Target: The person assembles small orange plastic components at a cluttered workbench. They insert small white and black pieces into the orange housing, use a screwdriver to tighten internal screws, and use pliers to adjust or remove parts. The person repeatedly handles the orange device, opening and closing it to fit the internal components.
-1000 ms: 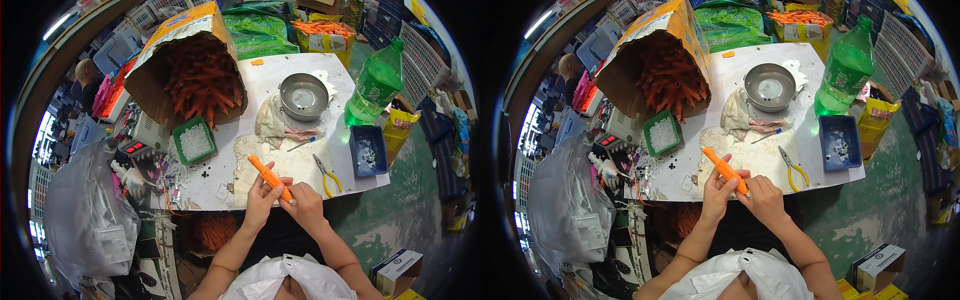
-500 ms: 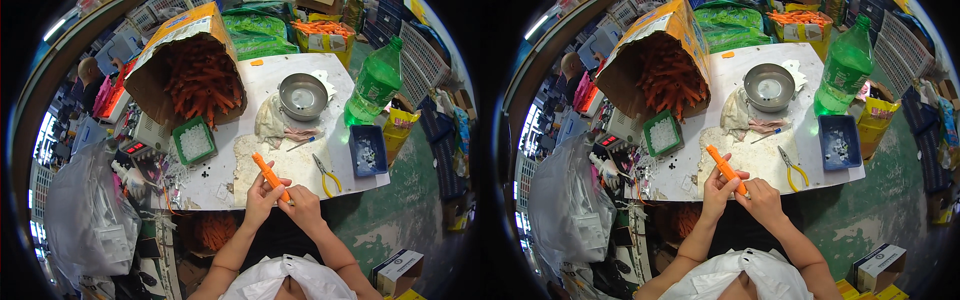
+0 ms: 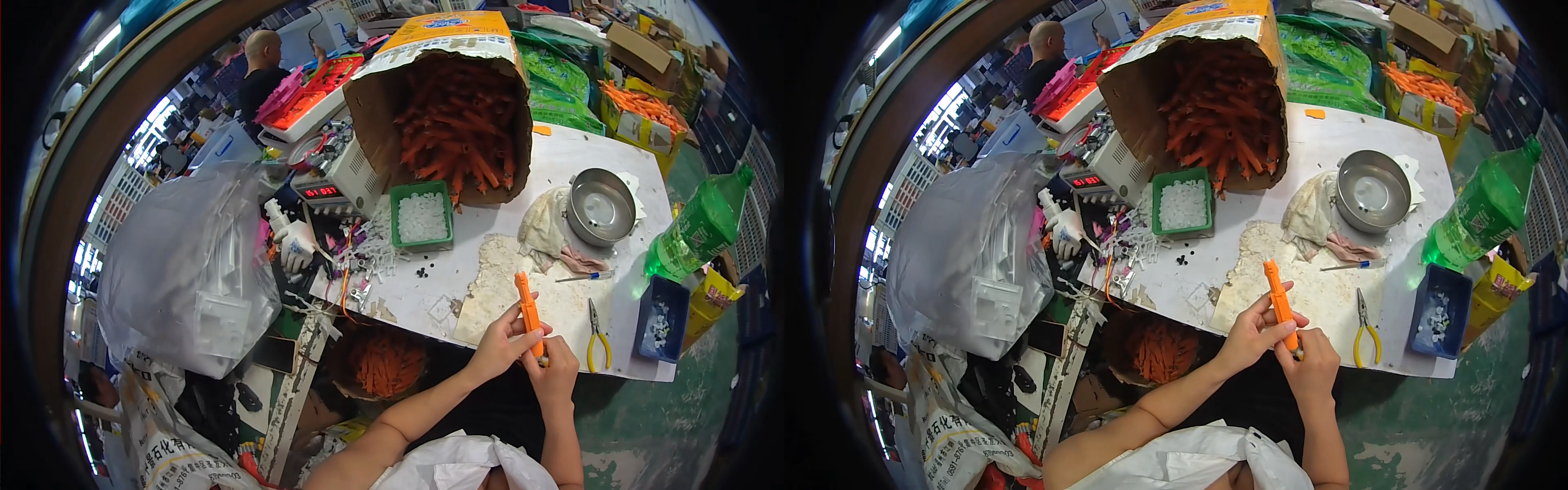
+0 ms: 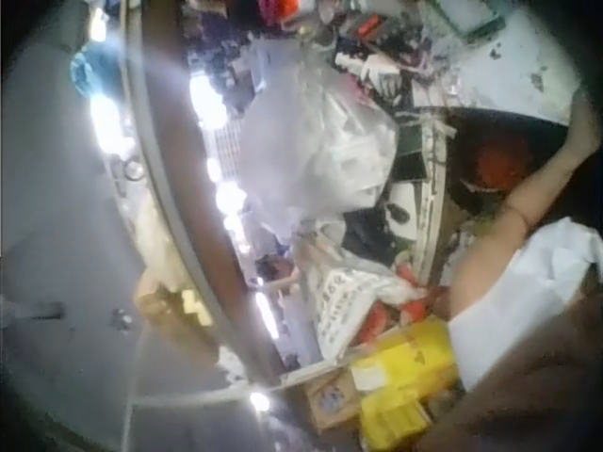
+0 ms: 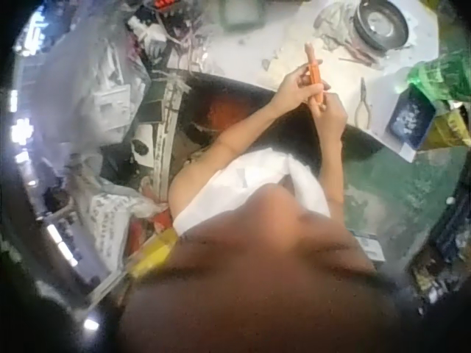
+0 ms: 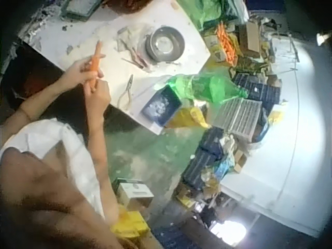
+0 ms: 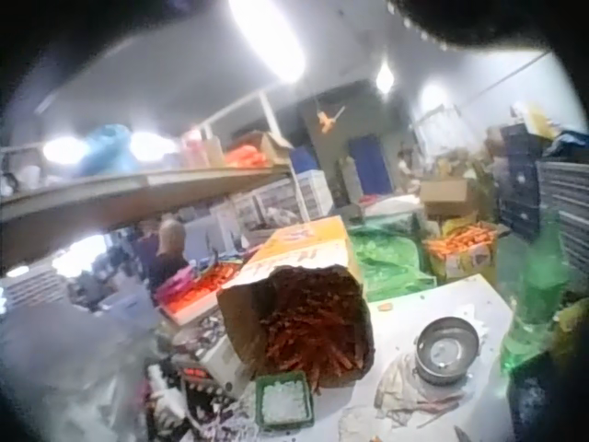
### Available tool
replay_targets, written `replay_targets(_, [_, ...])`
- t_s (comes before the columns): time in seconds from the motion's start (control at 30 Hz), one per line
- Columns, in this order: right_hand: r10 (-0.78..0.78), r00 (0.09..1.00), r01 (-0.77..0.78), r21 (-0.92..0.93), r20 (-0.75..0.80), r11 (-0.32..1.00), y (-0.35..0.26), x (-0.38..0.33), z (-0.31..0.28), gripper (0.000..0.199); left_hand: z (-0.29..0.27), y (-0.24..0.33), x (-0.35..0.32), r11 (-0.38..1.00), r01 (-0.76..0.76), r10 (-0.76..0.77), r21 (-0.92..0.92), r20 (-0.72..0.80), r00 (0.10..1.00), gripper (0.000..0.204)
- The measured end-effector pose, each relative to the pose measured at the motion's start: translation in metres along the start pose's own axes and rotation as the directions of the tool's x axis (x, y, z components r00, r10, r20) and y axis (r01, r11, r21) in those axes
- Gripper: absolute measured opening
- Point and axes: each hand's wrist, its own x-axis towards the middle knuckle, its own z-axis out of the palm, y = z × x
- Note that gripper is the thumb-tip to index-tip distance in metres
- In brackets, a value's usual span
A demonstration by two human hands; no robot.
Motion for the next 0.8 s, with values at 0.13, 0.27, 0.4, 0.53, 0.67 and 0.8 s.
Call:
replay_targets(0.13, [-0.019,1.000,0.018,0.008,0.019,1.000,0.001,0.000,-0.001,0.020,0.001,0.000,0.000,1.000,0.024,-0.024,0.003,-0.001,1.000,0.064])
replay_targets(0.27, [-0.017,0.999,0.017,-0.008,0.042,1.000,0.002,-0.001,-0.002,0.019,0.000,-0.004,0.001,0.999,0.036,-0.036,0.003,-0.002,0.999,0.064])
replay_targets(0.4, [-0.010,0.998,0.010,0.004,0.069,1.000,0.002,-0.003,-0.001,0.020,-0.002,-0.003,0.000,0.999,0.036,-0.036,0.000,-0.001,0.999,0.063])
replay_targets(0.53, [0.099,0.993,-0.109,0.211,0.056,0.972,-0.006,-0.008,-0.004,0.027,-0.004,-0.002,-0.004,0.999,0.025,-0.026,-0.039,-0.017,1.000,0.064])
replay_targets(0.67, [0.369,0.919,-0.368,0.634,0.137,0.680,-0.005,-0.040,-0.031,0.025,-0.012,-0.015,0.000,0.996,-0.090,0.093,0.027,-0.131,0.987,0.064])
replay_targets(0.8, [0.551,0.795,-0.456,0.849,0.254,0.267,0.009,-0.082,-0.063,0.021,-0.016,-0.031,-0.003,0.971,-0.166,0.202,0.171,-0.225,0.953,0.063])
